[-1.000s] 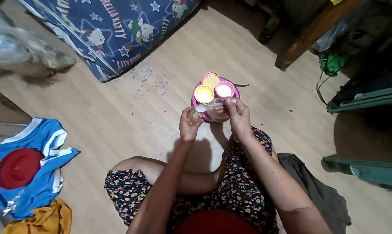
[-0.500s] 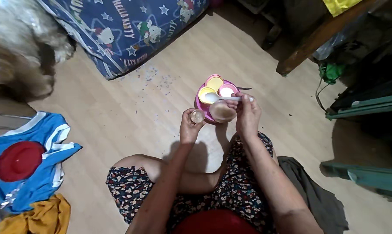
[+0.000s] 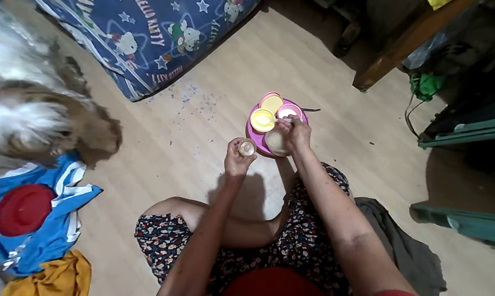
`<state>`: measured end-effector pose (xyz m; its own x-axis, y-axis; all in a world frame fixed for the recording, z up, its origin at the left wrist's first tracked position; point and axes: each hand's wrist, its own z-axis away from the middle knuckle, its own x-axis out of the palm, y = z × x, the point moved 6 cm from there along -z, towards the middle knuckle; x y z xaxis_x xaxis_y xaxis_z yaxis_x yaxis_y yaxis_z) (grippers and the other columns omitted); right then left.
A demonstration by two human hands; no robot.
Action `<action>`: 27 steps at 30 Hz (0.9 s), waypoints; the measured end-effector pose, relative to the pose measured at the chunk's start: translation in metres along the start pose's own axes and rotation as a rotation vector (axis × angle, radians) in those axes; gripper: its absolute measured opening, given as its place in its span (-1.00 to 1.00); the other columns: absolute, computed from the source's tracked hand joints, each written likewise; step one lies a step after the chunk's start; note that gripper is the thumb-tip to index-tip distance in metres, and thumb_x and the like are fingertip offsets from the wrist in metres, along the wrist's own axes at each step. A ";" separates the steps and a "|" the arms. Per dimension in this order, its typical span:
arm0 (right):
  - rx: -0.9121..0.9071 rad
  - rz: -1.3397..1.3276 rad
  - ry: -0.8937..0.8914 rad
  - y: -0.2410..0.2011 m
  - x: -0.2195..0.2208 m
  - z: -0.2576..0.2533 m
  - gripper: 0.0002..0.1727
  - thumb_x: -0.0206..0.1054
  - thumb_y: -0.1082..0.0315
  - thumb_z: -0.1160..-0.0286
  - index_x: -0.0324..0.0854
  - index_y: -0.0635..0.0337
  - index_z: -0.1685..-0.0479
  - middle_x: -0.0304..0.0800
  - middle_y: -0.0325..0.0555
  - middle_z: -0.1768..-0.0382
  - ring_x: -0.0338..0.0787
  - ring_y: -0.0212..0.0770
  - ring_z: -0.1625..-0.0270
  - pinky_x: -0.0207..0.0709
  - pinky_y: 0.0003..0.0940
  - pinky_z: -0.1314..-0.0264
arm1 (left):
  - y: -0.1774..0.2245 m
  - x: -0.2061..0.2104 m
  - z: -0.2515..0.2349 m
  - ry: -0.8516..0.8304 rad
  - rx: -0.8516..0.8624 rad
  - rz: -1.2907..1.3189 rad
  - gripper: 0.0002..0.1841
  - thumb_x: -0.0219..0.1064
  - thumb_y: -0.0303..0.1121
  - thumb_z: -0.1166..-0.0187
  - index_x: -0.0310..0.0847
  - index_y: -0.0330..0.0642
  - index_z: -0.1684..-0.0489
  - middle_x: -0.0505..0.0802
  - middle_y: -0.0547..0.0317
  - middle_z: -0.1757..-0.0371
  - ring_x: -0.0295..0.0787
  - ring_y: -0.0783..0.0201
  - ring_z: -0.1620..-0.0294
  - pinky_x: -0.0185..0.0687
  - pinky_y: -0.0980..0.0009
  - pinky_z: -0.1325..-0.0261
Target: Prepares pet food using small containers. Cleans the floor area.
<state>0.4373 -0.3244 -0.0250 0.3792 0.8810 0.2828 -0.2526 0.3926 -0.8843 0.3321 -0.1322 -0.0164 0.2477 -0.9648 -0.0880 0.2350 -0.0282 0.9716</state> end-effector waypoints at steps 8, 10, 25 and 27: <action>0.057 -0.218 0.038 -0.021 -0.030 0.019 -0.66 -0.22 0.34 -0.93 0.48 0.30 -0.03 0.82 -0.10 0.29 0.90 -0.27 0.25 0.79 -0.41 0.05 | 0.002 0.007 0.001 -0.012 0.034 0.021 -0.25 0.54 -0.72 -0.27 0.30 -0.32 -0.54 0.68 -0.17 -0.37 0.76 0.17 -0.19 0.71 0.23 -0.24; 0.048 -0.178 -0.021 -0.028 -0.033 0.031 -0.63 -0.23 0.32 -0.94 0.50 0.30 -0.01 0.84 -0.11 0.27 0.90 -0.28 0.23 0.78 -0.42 0.04 | -0.001 0.009 0.002 -0.023 0.008 -0.003 -0.24 0.55 -0.69 -0.29 0.30 -0.31 -0.56 0.68 -0.21 -0.39 0.76 0.06 -0.22 0.71 0.12 -0.26; -0.561 0.488 -0.529 -0.037 -0.016 0.157 -0.70 0.10 0.48 -0.70 0.65 0.50 -0.14 0.82 0.12 -0.11 0.85 -0.27 0.01 0.75 -0.29 -0.14 | -0.015 0.003 0.025 0.010 -0.072 -0.229 -0.23 0.69 -0.47 -0.22 0.43 -0.28 -0.53 0.80 -0.19 -0.17 0.78 0.03 -0.06 0.66 0.03 -0.22; -0.580 0.443 -0.502 -0.029 -0.024 0.162 -0.71 0.09 0.48 -0.72 0.68 0.48 -0.10 0.83 0.09 -0.11 0.86 -0.26 -0.01 0.77 -0.28 -0.15 | -0.022 -0.001 0.030 -0.006 -0.070 -0.249 -0.23 0.68 -0.45 -0.22 0.41 -0.33 -0.52 0.80 -0.21 -0.15 0.78 0.04 -0.05 0.67 0.07 -0.21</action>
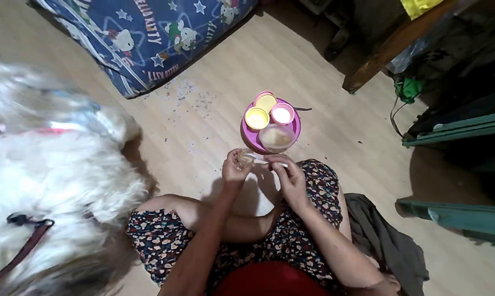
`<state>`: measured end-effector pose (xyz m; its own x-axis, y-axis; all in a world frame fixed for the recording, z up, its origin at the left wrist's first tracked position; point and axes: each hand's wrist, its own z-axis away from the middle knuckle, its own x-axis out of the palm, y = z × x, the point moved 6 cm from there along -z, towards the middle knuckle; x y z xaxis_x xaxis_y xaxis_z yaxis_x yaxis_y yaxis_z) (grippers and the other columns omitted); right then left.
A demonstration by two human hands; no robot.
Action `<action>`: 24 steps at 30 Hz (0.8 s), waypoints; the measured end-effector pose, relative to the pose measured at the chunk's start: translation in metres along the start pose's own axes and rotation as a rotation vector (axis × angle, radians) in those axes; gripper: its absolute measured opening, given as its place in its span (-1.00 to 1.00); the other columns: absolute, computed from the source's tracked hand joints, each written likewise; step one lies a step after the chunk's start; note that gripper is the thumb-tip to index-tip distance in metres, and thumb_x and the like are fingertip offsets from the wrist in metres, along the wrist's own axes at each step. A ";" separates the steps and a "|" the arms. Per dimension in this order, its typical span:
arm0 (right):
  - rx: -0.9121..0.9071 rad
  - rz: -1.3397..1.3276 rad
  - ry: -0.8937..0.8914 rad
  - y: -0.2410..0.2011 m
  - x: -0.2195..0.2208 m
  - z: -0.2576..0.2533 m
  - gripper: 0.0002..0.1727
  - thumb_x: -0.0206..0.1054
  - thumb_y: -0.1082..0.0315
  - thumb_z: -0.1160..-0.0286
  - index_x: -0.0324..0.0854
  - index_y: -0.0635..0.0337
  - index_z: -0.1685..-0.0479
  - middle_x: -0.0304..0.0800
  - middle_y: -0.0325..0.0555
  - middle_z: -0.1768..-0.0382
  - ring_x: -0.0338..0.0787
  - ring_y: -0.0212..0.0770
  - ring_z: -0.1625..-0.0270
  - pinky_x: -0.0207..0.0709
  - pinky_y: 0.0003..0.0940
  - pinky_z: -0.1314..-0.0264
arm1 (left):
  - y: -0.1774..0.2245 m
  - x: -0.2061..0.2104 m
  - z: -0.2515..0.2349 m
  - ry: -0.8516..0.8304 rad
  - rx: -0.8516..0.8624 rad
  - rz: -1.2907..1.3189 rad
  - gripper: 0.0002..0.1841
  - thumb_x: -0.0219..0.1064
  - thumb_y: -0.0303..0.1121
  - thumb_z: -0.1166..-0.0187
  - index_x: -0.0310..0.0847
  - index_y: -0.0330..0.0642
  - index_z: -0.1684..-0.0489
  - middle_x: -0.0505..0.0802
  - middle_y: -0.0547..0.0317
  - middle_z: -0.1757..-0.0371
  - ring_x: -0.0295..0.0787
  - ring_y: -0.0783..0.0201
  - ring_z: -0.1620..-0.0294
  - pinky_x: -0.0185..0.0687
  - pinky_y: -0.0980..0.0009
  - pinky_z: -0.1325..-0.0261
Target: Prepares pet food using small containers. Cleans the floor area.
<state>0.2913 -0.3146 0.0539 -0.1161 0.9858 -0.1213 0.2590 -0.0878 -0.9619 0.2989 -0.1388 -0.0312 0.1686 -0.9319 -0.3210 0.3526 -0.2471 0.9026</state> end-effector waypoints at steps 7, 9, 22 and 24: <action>0.108 0.051 0.057 0.008 -0.011 0.003 -0.68 0.04 0.45 -0.75 0.65 0.51 -0.09 0.88 -0.06 0.18 0.85 -0.40 0.19 0.75 -0.41 0.00 | -0.045 -0.010 0.020 -0.008 0.033 -0.033 -0.27 0.61 -0.46 -0.27 0.38 -0.53 -0.47 0.75 -0.35 -0.20 0.75 0.06 -0.14 0.63 0.20 -0.28; 0.077 0.106 0.145 0.001 -0.031 -0.011 -0.67 0.02 0.38 -0.80 0.64 0.45 -0.11 0.86 -0.11 0.11 0.84 -0.42 0.12 0.75 -0.39 -0.07 | -0.060 -0.013 0.023 -0.019 0.017 -0.043 -0.25 0.61 -0.42 -0.28 0.38 -0.52 -0.50 0.70 -0.41 -0.30 0.73 -0.04 -0.26 0.63 0.13 -0.37; 0.307 0.705 -0.067 0.068 -0.053 -0.188 -0.71 0.26 0.39 -0.67 0.70 0.47 -0.14 0.73 0.37 -0.15 0.71 0.24 -0.27 0.47 0.17 -0.41 | -0.067 0.006 0.018 -0.181 0.028 -0.317 -0.32 0.53 -0.53 -0.34 0.47 -0.41 -0.56 0.64 -0.39 -0.49 0.48 -0.37 -0.57 0.27 -0.16 -0.67; 0.297 0.773 -0.126 0.082 -0.037 -0.206 -0.70 0.28 0.47 -0.61 0.69 0.41 -0.23 0.69 0.35 -0.25 0.70 0.26 -0.33 0.49 0.19 -0.41 | -0.064 0.005 0.017 -0.187 0.017 -0.320 -0.32 0.54 -0.53 -0.35 0.47 -0.41 -0.56 0.65 -0.37 -0.49 0.48 -0.36 -0.57 0.27 -0.16 -0.66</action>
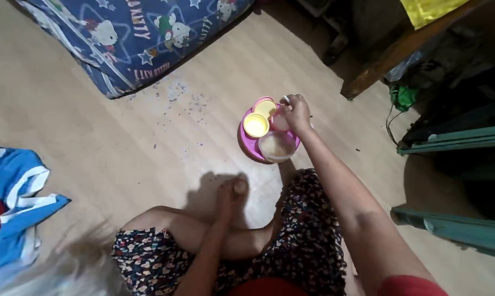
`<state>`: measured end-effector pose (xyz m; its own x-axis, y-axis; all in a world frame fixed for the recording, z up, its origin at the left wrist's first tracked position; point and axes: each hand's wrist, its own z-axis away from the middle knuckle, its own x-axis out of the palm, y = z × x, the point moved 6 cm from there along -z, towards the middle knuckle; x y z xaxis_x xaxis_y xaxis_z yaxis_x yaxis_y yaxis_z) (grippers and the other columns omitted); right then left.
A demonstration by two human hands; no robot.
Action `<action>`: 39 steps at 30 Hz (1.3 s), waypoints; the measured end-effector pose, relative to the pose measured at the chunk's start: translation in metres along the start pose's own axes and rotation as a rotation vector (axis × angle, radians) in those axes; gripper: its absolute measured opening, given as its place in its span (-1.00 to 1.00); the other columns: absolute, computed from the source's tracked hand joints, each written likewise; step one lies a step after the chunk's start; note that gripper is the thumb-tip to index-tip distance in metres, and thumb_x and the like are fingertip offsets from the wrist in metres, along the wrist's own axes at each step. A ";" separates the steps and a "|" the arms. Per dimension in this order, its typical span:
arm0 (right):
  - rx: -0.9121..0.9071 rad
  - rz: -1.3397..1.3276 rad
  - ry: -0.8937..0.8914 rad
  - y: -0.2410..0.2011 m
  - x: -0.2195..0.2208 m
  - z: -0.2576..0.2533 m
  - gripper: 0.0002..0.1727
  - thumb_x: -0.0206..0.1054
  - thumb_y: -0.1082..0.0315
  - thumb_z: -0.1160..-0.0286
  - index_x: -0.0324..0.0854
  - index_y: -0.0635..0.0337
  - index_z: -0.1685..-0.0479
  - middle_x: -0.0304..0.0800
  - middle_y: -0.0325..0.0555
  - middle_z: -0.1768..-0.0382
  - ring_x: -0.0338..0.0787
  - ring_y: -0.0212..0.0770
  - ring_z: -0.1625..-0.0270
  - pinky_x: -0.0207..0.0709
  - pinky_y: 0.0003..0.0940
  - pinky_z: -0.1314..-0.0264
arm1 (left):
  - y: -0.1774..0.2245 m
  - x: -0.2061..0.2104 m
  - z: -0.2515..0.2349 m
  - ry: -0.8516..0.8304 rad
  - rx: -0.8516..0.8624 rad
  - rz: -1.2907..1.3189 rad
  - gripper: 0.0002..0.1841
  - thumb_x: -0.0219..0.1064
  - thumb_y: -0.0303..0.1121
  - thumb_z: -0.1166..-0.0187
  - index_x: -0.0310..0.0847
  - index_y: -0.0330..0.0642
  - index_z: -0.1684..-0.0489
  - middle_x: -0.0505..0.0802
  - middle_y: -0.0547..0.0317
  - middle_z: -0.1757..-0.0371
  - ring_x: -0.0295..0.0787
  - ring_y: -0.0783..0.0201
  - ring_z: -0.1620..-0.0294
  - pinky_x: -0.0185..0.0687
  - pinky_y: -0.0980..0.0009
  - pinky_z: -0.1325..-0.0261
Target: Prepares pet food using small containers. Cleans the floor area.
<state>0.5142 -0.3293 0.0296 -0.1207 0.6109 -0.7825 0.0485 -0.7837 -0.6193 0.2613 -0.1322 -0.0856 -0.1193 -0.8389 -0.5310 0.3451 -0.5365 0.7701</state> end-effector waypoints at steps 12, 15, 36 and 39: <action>-0.053 0.210 -0.244 -0.005 0.040 -0.052 -0.63 0.29 0.46 -0.62 0.62 0.35 -0.37 0.68 0.37 -0.30 0.63 0.36 -0.43 0.43 0.32 -0.45 | -0.011 0.008 -0.011 0.034 0.051 0.052 -0.32 0.61 -0.47 -0.28 0.54 -0.36 -0.50 0.69 -0.29 -0.46 0.54 -0.29 -0.54 0.35 -0.16 -0.62; -0.083 0.111 -0.250 -0.003 0.033 -0.055 -0.72 0.29 0.46 -0.62 0.65 0.38 -0.23 0.78 0.35 -0.16 0.74 0.33 -0.30 0.46 0.36 -0.37 | -0.013 0.008 -0.010 0.051 0.067 0.060 -0.33 0.61 -0.48 -0.28 0.55 -0.38 -0.49 0.70 -0.28 -0.45 0.54 -0.27 -0.54 0.33 -0.15 -0.63; 0.090 -0.281 0.035 0.010 -0.010 -0.002 -0.68 0.35 0.41 -0.61 0.56 0.50 -0.16 0.72 0.23 0.08 0.71 -0.04 0.07 0.55 -0.10 -0.11 | -0.003 0.006 0.007 0.022 0.084 0.055 -0.06 0.56 -0.58 -0.26 0.10 -0.53 -0.75 0.35 -0.45 -0.72 0.28 -0.37 -0.72 0.14 -0.11 -0.76; -0.076 -0.167 0.125 -0.006 -0.007 0.005 -0.69 0.34 0.47 -0.56 0.57 0.58 -0.13 0.73 0.42 -0.06 0.77 0.22 -0.14 0.58 0.06 -0.28 | 0.005 -0.023 0.028 0.035 0.033 0.052 -0.06 0.51 -0.49 -0.39 -0.03 -0.55 -0.78 0.20 -0.49 -0.78 0.15 -0.34 -0.79 0.11 -0.08 -0.78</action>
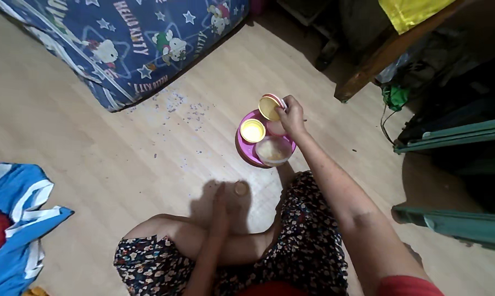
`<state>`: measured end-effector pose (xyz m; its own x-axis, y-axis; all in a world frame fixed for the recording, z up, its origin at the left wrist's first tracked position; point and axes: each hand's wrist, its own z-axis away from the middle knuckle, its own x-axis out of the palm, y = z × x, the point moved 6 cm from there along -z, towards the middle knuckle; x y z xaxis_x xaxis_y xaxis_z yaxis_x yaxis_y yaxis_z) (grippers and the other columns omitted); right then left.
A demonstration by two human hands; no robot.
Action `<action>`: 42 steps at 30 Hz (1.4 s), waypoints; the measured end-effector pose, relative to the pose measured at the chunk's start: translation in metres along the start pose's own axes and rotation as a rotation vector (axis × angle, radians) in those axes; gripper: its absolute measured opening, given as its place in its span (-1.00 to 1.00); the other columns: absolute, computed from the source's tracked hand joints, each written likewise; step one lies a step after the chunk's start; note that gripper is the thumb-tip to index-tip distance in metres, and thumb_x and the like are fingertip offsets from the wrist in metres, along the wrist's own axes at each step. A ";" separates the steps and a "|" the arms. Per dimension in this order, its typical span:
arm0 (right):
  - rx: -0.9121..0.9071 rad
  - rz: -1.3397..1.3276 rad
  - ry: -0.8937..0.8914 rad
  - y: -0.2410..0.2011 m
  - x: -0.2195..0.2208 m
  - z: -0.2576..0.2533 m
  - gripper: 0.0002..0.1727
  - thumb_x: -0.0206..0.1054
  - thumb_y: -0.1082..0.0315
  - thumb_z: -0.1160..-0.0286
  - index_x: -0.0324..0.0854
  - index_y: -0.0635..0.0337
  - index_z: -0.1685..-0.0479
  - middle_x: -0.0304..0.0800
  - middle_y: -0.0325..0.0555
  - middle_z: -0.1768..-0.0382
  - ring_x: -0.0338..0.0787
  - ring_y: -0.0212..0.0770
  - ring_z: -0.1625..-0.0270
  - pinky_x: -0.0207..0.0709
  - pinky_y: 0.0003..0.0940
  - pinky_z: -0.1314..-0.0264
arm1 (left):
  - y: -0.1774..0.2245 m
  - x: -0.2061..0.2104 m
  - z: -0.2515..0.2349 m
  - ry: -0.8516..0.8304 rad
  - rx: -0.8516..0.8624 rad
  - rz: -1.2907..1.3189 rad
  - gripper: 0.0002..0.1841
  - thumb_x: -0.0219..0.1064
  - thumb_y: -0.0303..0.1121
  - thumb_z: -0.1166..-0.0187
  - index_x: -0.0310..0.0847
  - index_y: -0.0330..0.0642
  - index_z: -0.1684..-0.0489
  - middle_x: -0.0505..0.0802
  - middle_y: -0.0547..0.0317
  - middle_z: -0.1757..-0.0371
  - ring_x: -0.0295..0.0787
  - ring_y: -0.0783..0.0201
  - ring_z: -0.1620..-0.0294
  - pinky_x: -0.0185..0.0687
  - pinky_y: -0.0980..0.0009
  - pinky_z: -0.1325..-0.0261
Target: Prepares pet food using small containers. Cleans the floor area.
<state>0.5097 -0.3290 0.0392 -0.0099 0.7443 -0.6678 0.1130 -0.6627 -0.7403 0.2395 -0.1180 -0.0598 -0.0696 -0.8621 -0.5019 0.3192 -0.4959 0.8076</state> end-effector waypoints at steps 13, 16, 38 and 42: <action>-0.415 0.505 -0.337 -0.030 0.089 0.062 -0.76 0.23 0.59 -0.58 0.64 0.45 -0.14 0.68 0.42 -0.13 0.79 0.39 -0.08 0.66 0.21 -0.13 | -0.034 -0.141 0.046 0.392 -0.305 -0.526 -0.61 0.31 -0.17 -0.65 0.76 -0.19 -0.29 0.79 -0.32 -0.30 0.50 -0.43 -0.54 -0.30 -0.53 -0.68; -0.366 0.498 -0.331 -0.033 0.091 0.063 -0.76 0.16 0.59 -0.64 0.61 0.48 -0.15 0.67 0.43 -0.15 0.78 0.38 -0.10 0.65 0.18 -0.13 | -0.031 -0.141 0.042 0.396 -0.309 -0.516 -0.63 0.32 -0.18 -0.65 0.77 -0.18 -0.27 0.81 -0.30 -0.27 0.55 -0.41 -0.50 -0.27 -0.52 -0.68; -0.186 0.467 -0.090 0.030 0.007 0.035 -0.75 0.25 0.63 -0.53 0.59 0.58 -0.12 0.64 0.52 -0.20 0.79 0.46 -0.10 0.65 0.26 -0.16 | -0.032 -0.139 0.041 0.407 -0.309 -0.552 -0.67 0.32 -0.19 -0.67 0.79 -0.17 -0.21 0.85 -0.25 -0.19 0.63 -0.36 -0.42 -0.16 -0.50 -0.65; -0.249 0.455 -0.186 0.038 0.018 0.039 -0.74 0.31 0.65 -0.47 0.64 0.57 -0.10 0.65 0.52 -0.19 0.77 0.47 -0.14 0.62 0.28 -0.22 | -0.031 -0.140 0.041 0.406 -0.312 -0.556 -0.65 0.31 -0.18 -0.67 0.79 -0.19 -0.21 0.85 -0.26 -0.19 0.63 -0.36 -0.42 -0.16 -0.50 -0.65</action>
<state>0.4753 -0.3439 -0.0044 -0.0786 0.3454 -0.9352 0.3787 -0.8574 -0.3485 0.2008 0.0138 -0.0020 0.0360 -0.3580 -0.9330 0.5954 -0.7422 0.3077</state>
